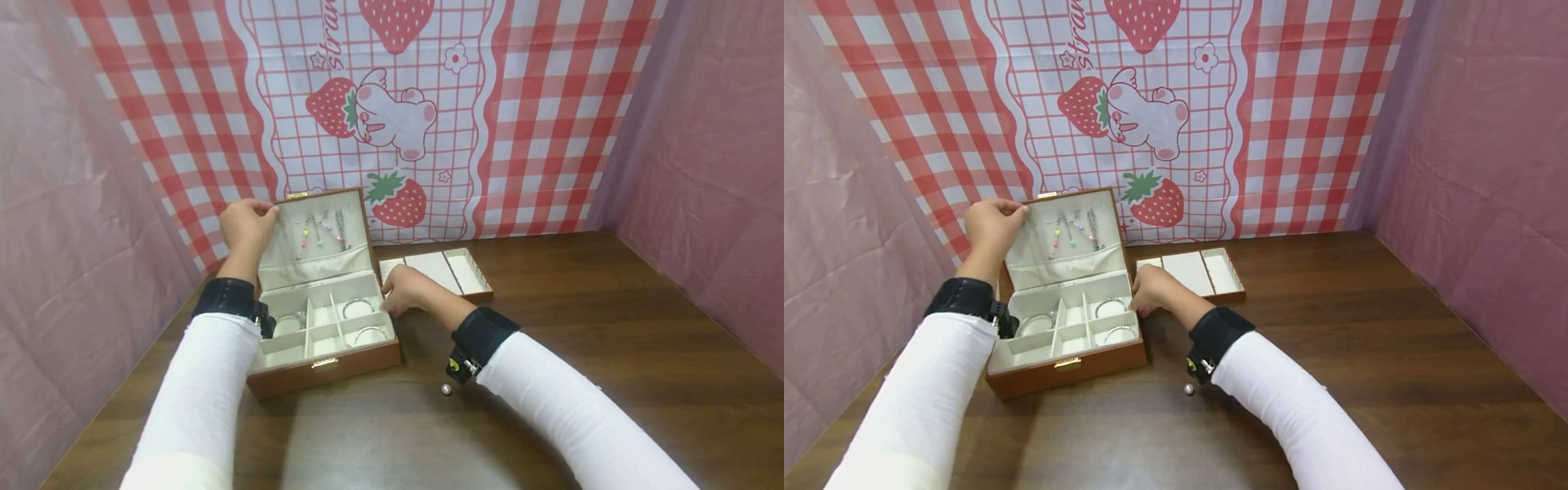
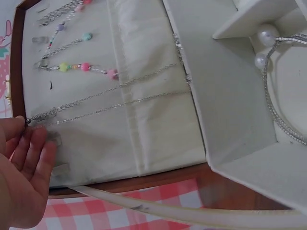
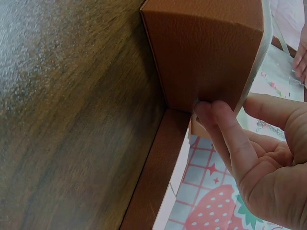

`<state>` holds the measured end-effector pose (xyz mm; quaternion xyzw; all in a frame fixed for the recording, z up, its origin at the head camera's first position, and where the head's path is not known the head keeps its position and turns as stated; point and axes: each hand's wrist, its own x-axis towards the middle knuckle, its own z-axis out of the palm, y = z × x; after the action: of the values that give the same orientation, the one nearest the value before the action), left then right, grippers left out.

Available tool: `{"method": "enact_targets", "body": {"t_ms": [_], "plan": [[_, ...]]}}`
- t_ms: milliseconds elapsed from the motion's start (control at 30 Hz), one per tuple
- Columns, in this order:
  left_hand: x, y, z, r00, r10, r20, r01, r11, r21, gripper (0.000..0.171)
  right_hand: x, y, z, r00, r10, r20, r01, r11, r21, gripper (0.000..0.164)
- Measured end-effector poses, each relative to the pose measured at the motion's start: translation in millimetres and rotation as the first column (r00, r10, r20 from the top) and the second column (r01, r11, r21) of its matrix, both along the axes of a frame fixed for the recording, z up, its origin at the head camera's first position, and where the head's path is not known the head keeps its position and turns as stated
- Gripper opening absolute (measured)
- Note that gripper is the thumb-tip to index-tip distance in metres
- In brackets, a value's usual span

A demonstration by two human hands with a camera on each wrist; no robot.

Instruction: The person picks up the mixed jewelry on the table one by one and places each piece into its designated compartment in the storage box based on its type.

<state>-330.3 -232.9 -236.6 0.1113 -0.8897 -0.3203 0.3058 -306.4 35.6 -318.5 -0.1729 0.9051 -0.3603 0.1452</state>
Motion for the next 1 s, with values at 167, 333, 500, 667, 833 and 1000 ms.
{"method": "enact_targets", "body": {"t_ms": [167, 333, 500, 667, 833, 1000], "plan": [[0.4, 0.5, -1.9, 0.996, 0.049, 0.076, -0.048, 0.999, -0.02, 0.031, -0.8, 1.1, -1.3, 1.0, -0.004, 0.013, 0.004, 1.0, -0.014, 0.043], [4.3, -3.6, -2.3, 0.99, 0.055, 0.133, -0.053, 0.998, -0.018, 0.034, 0.2, 0.1, -1.6, 1.0, -0.001, 0.013, 0.001, 1.0, -0.017, 0.042], [5.6, -5.8, -3.0, 0.989, 0.046, 0.141, -0.044, 0.999, -0.01, 0.036, 0.4, -1.4, -2.2, 1.0, 0.0, 0.013, 0.0, 1.0, -0.012, 0.041], [8.5, -5.7, -3.4, 0.987, 0.051, 0.151, -0.05, 0.999, -0.007, 0.036, 0.9, -1.3, -2.3, 1.0, 0.003, 0.01, -0.003, 1.0, -0.009, 0.041], [12.0, -6.8, -3.8, 0.943, -0.039, 0.33, 0.068, 0.995, -0.075, 0.029, 0.3, 0.0, -0.9, 1.0, 0.002, -0.01, -0.002, 1.0, 0.008, 0.041], [8.1, -4.7, -10.9, 0.697, -0.267, 0.666, 0.297, 0.952, 0.071, 0.017, 1.2, 0.1, 0.2, 1.0, 0.003, -0.01, -0.003, 1.0, 0.013, 0.041]]}}
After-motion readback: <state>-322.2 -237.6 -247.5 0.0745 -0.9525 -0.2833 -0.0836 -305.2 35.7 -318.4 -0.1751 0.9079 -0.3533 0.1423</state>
